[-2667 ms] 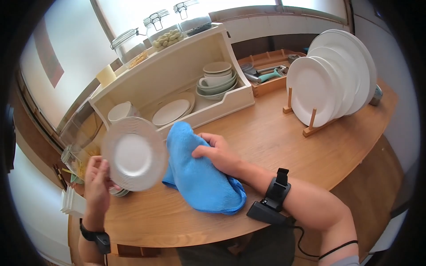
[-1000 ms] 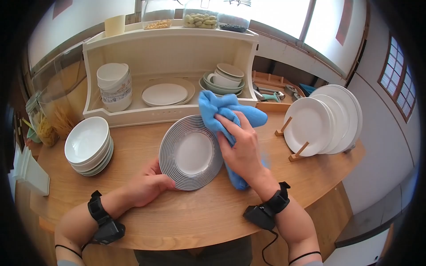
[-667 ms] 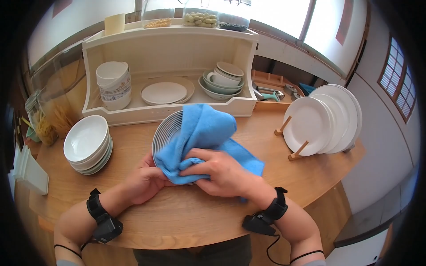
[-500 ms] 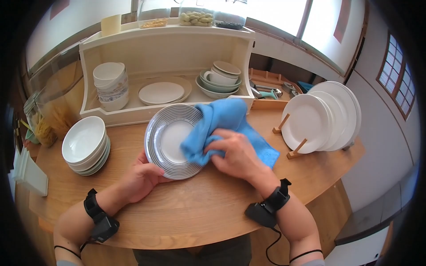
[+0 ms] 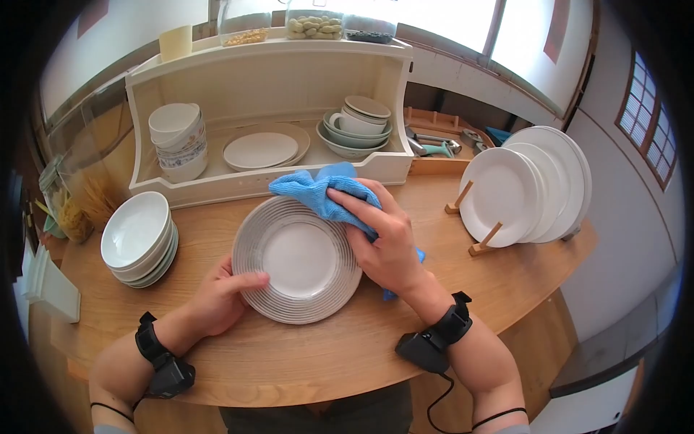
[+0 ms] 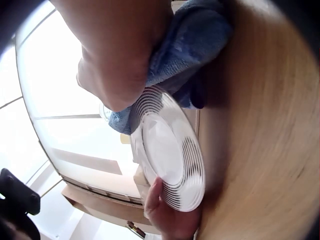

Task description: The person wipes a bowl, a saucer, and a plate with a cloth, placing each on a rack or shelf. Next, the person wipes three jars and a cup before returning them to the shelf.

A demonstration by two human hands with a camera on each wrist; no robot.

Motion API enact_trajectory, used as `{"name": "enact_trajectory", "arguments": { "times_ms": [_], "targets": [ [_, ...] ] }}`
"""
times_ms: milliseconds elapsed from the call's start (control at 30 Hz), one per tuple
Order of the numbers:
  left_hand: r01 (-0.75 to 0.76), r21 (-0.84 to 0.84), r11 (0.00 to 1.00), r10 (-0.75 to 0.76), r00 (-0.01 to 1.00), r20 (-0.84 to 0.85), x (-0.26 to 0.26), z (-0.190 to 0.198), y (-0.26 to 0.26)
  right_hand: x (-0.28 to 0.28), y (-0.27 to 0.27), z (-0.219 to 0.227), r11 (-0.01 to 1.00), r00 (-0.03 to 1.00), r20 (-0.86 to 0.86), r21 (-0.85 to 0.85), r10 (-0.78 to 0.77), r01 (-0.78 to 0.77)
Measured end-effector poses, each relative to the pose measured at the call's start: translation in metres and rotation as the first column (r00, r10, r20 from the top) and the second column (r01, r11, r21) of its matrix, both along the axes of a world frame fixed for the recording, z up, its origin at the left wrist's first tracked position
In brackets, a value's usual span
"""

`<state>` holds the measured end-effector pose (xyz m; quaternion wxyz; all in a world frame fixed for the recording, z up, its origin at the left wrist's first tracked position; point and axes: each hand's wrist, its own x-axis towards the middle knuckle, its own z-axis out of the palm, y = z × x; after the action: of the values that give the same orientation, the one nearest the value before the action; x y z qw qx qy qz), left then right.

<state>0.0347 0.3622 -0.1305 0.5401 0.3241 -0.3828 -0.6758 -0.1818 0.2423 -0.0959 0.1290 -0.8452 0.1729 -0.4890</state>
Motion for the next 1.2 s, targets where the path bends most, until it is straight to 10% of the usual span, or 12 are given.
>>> {"name": "enact_trajectory", "arguments": {
  "times_ms": [100,167,233,433,667,867,967,1033,1200],
  "targets": [
    [-0.166,-0.01,0.986,0.166,0.984,0.062,0.004,0.002,-0.003,-0.007,-0.004,0.003,0.997,0.999,0.044,0.073,-0.031,0.028],
    [-0.292,-0.02,0.956,0.291,0.956,-0.023,0.007,0.014,-0.005,-0.012,-0.01,0.001,0.793,0.955,0.294,0.589,-0.03,-0.156],
    [-0.281,-0.029,0.959,0.28,0.96,-0.01,0.012,0.011,-0.006,-0.012,-0.012,-0.003,0.714,0.935,0.354,0.66,-0.022,-0.233],
    [-0.486,-0.161,0.859,0.505,0.856,0.111,-0.004,0.002,-0.009,0.009,0.027,0.002,-0.047,0.666,0.696,0.7,0.269,-0.712],
    [-0.328,-0.124,0.936,0.346,0.924,0.164,-0.019,-0.006,-0.007,0.011,0.04,0.003,0.069,0.665,0.674,0.684,0.322,-0.726],
    [-0.285,-0.221,0.933,0.348,0.871,0.348,-0.032,-0.003,0.001,0.023,0.051,-0.012,0.719,0.893,0.308,0.531,0.329,-0.448],
    [-0.481,-0.135,0.866,0.499,0.841,0.209,-0.05,0.009,0.0,0.029,0.052,-0.02,0.684,0.911,0.227,0.604,0.343,-0.408],
    [-0.558,-0.077,0.826,0.562,0.809,0.17,-0.036,0.002,-0.006,0.035,0.053,-0.036,0.859,0.928,0.145,0.351,0.343,-0.373],
    [-0.458,-0.025,0.889,0.454,0.872,0.181,-0.001,-0.015,-0.017,0.026,0.073,-0.013,0.712,0.841,0.237,0.451,0.486,-0.539]
  ]
}}
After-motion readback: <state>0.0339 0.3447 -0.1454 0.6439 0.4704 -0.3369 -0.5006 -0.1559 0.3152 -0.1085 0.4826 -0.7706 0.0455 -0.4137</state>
